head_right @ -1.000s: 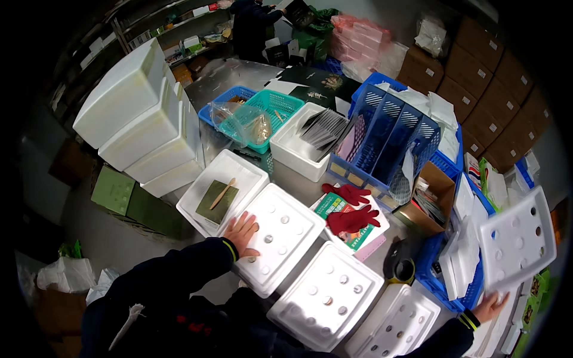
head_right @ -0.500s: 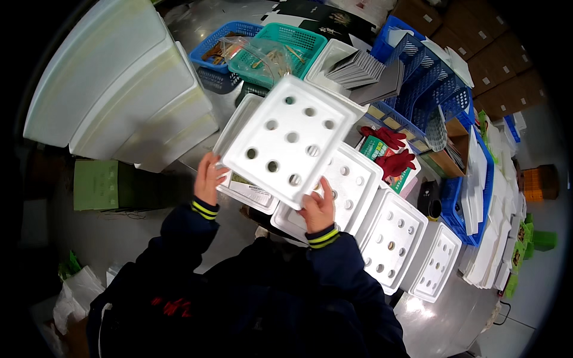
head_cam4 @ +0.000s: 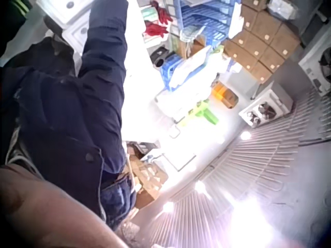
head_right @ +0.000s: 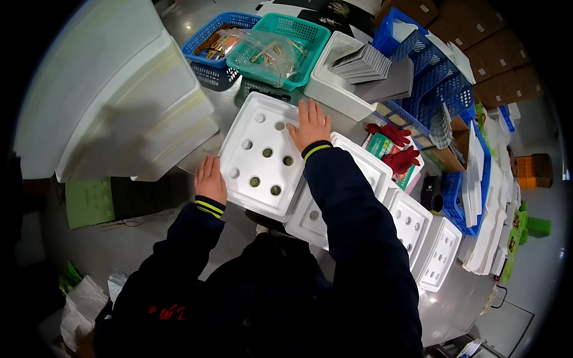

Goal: The person assembles white styrofoam food containers by folding and taping them shut. They then place printed inserts, wooden chopsticks, and small condiment packets into the containers, followed by inserting a white plastic tray with circular indentations.

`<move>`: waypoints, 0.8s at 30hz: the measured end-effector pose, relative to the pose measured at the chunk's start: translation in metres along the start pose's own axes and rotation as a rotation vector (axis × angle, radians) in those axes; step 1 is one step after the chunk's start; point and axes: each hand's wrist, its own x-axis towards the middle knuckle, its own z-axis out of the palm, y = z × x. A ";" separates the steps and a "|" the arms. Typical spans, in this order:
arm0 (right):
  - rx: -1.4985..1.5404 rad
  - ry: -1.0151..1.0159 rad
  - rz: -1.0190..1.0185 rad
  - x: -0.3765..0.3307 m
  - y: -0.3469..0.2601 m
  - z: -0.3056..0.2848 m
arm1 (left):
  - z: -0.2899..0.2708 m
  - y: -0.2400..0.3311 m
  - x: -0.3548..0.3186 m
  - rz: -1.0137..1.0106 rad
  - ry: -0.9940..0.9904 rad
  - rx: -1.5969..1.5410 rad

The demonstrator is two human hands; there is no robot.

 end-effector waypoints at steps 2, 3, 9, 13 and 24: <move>-0.056 -0.080 0.046 0.005 0.004 0.027 | 0.007 -0.001 -0.001 -0.049 -0.090 0.049; -0.059 -0.051 0.045 0.002 0.001 0.033 | 0.009 -0.001 -0.002 -0.083 -0.126 0.048; -0.073 -0.031 0.054 0.004 -0.001 0.041 | 0.007 0.001 0.012 -0.091 -0.158 -0.030; 0.029 -0.053 0.068 0.007 0.011 0.040 | -0.010 0.022 0.015 -0.024 -0.142 -0.003; 0.133 -0.144 0.019 -0.124 -0.039 0.000 | 0.015 0.099 -0.014 0.403 -0.448 0.024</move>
